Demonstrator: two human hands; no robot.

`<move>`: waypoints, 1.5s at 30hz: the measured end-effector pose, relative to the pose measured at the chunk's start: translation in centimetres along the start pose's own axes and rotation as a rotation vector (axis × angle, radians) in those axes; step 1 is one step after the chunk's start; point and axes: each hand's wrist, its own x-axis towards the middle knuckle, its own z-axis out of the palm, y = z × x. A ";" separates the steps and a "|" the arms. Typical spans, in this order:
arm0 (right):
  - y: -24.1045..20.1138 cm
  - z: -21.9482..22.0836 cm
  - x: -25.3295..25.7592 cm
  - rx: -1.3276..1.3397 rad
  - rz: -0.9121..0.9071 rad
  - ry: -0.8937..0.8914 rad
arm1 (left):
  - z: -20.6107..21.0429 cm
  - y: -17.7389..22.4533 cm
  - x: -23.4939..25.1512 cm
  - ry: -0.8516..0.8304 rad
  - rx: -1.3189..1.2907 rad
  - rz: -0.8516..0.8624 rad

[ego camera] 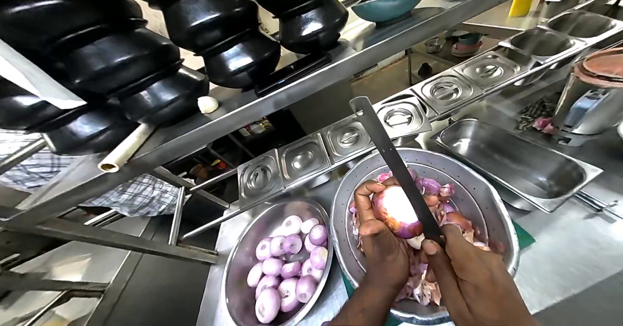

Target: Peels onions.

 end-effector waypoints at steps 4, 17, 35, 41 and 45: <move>0.5 0.4 -0.6 -0.014 0.015 -0.033 | 0.5 0.2 0.0 0.135 -0.067 -0.174; 0.7 1.2 -0.3 -0.058 0.038 0.004 | 2.2 0.9 -0.5 0.354 -0.117 -0.443; 0.9 2.0 0.1 -0.095 0.056 0.025 | 2.5 0.6 -0.8 0.449 -0.007 -0.558; 0.7 2.1 0.2 -0.098 0.057 0.027 | 2.8 0.8 -0.8 0.454 -0.012 -0.622; 0.7 2.2 0.3 -0.118 0.047 0.041 | 2.9 0.8 -0.8 0.478 -0.028 -0.631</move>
